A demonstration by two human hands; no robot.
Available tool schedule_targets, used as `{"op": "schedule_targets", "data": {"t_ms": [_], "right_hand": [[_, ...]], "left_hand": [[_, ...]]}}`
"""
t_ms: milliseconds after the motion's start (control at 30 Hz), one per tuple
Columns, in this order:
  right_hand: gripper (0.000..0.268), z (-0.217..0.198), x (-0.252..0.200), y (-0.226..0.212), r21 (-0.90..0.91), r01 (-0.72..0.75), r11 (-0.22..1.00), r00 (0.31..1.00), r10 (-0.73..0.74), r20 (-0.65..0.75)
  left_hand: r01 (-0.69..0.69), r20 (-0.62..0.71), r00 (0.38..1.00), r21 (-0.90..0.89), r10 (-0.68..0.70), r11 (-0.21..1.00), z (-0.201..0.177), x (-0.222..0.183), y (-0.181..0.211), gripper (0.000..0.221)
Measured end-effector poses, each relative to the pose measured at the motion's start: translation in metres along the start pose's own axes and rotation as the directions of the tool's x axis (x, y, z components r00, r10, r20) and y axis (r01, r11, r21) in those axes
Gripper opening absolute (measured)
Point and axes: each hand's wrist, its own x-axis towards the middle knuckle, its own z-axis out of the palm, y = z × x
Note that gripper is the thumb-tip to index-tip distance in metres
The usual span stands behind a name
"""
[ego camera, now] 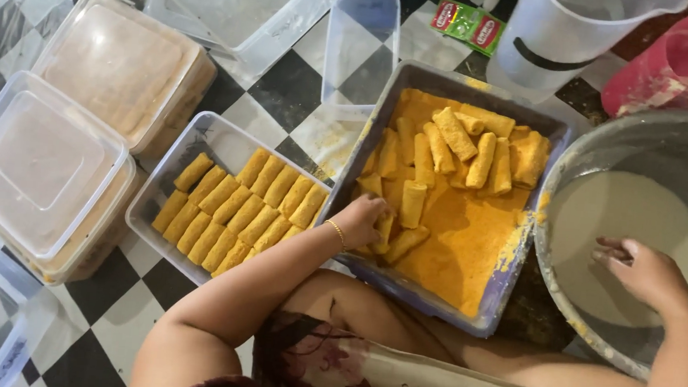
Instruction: A person is manually breading snack rolls by dipping them in batter and then in powder.
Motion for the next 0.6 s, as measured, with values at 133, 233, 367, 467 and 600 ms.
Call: {"op": "schedule_targets", "data": {"t_ms": [133,233,367,467,600], "right_hand": [[0.044,0.01,0.016,0.027,-0.101,0.01,0.995,1.0,-0.012,-0.024],[0.044,0.014,0.024,0.036,-0.123,0.019,0.992,1.0,-0.02,-0.011],[0.041,0.032,0.047,0.065,-0.009,0.084,0.996,0.996,-0.084,-0.009],[0.042,0.051,0.076,0.103,0.293,0.11,0.95,0.993,-0.114,-0.003],[0.042,0.059,0.081,0.109,0.358,0.085,0.93,0.995,-0.098,0.017]], "left_hand": [[-0.213,0.063,0.973,-0.103,0.22,0.972,-0.013,-0.006,0.002,0.063],[-0.327,-0.081,0.944,-0.351,0.319,0.878,-0.033,-0.014,0.003,0.081],[-0.358,-0.274,0.934,-0.728,0.23,0.584,-0.105,-0.049,-0.005,0.071],[-0.337,-0.42,0.908,-0.73,-0.001,0.595,-0.163,-0.079,-0.04,0.036],[-0.162,-0.501,0.845,-0.573,-0.188,0.803,-0.2,-0.086,-0.125,0.046]]}}
